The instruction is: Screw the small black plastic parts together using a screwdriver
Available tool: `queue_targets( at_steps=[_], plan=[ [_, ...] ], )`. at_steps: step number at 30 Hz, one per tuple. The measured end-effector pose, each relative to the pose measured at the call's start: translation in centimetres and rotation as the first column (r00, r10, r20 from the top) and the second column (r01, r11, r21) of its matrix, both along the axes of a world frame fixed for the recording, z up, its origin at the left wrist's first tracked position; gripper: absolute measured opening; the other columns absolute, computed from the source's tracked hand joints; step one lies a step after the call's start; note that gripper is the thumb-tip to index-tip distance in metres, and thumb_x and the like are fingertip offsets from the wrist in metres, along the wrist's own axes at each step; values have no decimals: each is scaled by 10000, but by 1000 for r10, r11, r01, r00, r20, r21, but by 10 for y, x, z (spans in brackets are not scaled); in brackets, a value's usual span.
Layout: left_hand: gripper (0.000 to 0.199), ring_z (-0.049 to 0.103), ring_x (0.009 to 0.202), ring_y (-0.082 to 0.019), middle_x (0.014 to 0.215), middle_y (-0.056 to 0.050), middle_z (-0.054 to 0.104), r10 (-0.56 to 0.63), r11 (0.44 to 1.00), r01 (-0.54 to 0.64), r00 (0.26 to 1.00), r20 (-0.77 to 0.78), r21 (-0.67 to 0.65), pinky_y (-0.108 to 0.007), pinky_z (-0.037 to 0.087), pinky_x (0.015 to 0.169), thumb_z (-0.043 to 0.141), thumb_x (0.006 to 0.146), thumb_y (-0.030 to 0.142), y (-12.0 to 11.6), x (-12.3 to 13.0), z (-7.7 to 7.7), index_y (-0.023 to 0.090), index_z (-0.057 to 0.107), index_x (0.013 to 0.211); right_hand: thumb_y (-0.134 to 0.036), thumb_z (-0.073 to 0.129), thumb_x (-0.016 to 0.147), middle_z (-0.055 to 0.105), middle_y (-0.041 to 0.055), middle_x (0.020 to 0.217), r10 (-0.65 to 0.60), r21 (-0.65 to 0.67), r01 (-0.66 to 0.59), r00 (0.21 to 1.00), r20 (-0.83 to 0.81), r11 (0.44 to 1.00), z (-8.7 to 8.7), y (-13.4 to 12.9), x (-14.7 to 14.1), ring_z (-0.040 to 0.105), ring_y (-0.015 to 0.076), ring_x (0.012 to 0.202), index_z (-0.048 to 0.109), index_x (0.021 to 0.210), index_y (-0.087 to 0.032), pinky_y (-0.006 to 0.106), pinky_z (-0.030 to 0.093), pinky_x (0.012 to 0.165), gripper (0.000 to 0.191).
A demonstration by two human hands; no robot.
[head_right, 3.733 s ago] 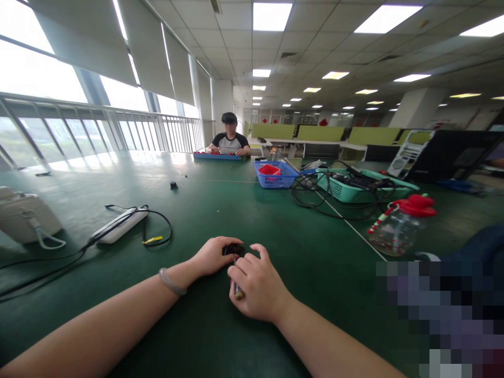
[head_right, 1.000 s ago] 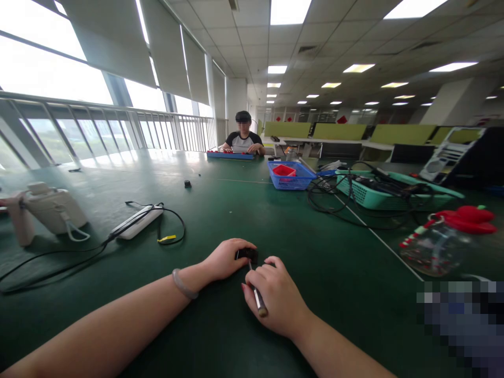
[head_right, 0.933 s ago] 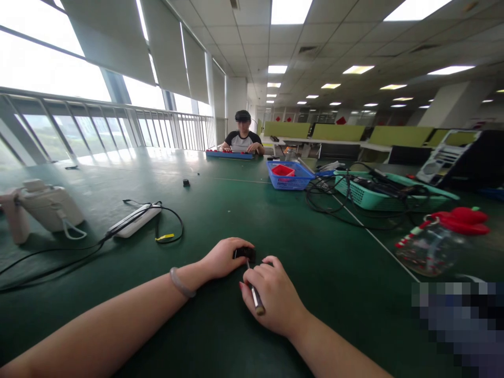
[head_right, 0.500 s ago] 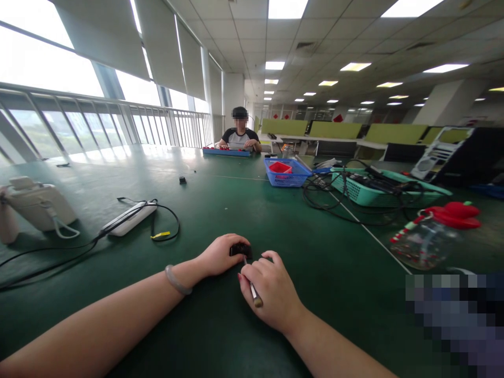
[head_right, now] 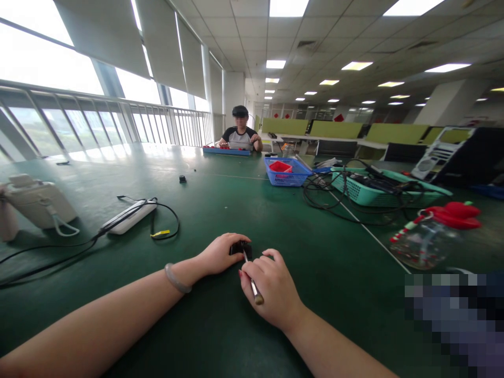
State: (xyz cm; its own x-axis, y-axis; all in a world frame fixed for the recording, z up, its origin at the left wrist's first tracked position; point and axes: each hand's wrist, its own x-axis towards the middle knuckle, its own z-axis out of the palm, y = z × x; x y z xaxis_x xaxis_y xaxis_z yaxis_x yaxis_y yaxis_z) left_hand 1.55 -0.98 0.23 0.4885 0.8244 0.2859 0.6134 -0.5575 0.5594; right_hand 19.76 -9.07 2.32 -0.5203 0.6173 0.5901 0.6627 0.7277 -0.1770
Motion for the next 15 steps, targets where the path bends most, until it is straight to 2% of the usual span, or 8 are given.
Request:
queue_targets(
  at_steps=[8, 15],
  plan=[
    [488, 601, 1070, -241, 1139, -36, 668, 46, 998, -46, 999, -10, -38, -368, 469, 948, 690, 754, 259, -1, 0, 3, 262, 578, 1229, -203, 465, 927, 630, 13, 704, -43, -22, 42, 997, -67, 999, 2, 2, 2, 553, 158, 668, 602, 813, -200, 389, 387, 866, 178],
    [502, 621, 1045, -230, 1131, -38, 677, 42, 997, -41, 999, 25, -62, -351, 485, 932, 704, 748, 272, -1, 1, 4, 246, 571, 1231, -278, 441, 955, 621, 15, 722, -122, -163, 85, 967, -226, 983, -1, 9, 8, 567, 169, 681, 589, 803, -220, 315, 435, 706, 220]
  ],
)
